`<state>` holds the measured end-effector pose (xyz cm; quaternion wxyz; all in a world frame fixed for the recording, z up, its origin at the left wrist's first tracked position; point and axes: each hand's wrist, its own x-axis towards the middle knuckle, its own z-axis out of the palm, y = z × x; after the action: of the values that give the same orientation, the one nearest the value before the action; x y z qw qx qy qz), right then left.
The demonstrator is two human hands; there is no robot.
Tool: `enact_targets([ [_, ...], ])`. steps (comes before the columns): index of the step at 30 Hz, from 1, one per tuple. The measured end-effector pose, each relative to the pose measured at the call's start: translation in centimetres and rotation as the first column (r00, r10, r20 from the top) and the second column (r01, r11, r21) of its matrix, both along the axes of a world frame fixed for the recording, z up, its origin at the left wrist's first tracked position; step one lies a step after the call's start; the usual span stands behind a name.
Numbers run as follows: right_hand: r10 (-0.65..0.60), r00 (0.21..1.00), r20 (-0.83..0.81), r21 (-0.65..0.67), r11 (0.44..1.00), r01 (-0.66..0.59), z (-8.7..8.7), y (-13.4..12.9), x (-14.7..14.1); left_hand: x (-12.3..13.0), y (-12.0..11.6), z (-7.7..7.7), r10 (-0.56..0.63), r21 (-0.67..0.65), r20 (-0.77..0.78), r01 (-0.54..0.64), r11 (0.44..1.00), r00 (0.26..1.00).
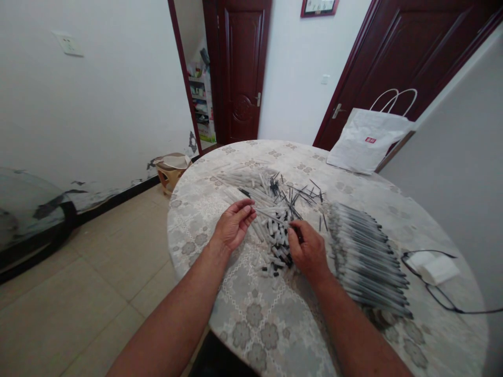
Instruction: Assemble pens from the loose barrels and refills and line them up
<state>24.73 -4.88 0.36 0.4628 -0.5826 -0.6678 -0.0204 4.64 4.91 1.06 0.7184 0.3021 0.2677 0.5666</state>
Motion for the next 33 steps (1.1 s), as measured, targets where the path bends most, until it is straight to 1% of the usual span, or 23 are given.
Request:
enact_targets([
  [8, 0.024, 0.998, 0.054, -0.008, 1.0, -0.024, -0.2, 0.2, 0.0, -0.1, 0.0, -0.3, -0.028, 0.045, -0.022, 0.029, 0.999, 0.999],
  [13, 0.029, 0.996, 0.081, -0.004, 1.0, -0.028, 0.0, 0.2, 0.0, 0.0, -0.1, -0.3, -0.01, 0.048, -0.046, 0.012, 0.999, 0.999],
  [18, 0.13, 0.978, 0.162, -0.001, 0.991, -0.131, 0.0, 0.0, -0.3, 0.0, 0.0, -0.2, 0.04, 0.031, -0.015, -0.04, 0.999, 0.999],
  [20, 0.152, 0.968, 0.199, -0.011, 0.988, -0.153, -0.1, 0.0, -0.6, 0.0, 0.1, -0.2, 0.064, 0.013, -0.01, -0.064, 0.998, 0.998],
  [22, 0.147, 0.962, 0.23, -0.02, 0.989, -0.146, -0.1, -0.1, -0.9, -0.1, 0.2, -0.2, 0.073, 0.008, -0.014, -0.073, 0.997, 0.997],
  [26, 0.115, 0.957, 0.267, -0.012, 0.993, -0.116, -0.2, 0.0, -1.4, 0.0, 0.0, -0.2, 0.043, 0.004, -0.029, -0.043, 0.999, 0.999],
  [33, 0.118, 0.95, 0.288, 0.04, 0.99, -0.135, -1.0, 0.3, -1.2, 0.4, -0.5, -0.2, 0.022, -0.041, -0.087, -0.025, 0.999, 0.996],
])
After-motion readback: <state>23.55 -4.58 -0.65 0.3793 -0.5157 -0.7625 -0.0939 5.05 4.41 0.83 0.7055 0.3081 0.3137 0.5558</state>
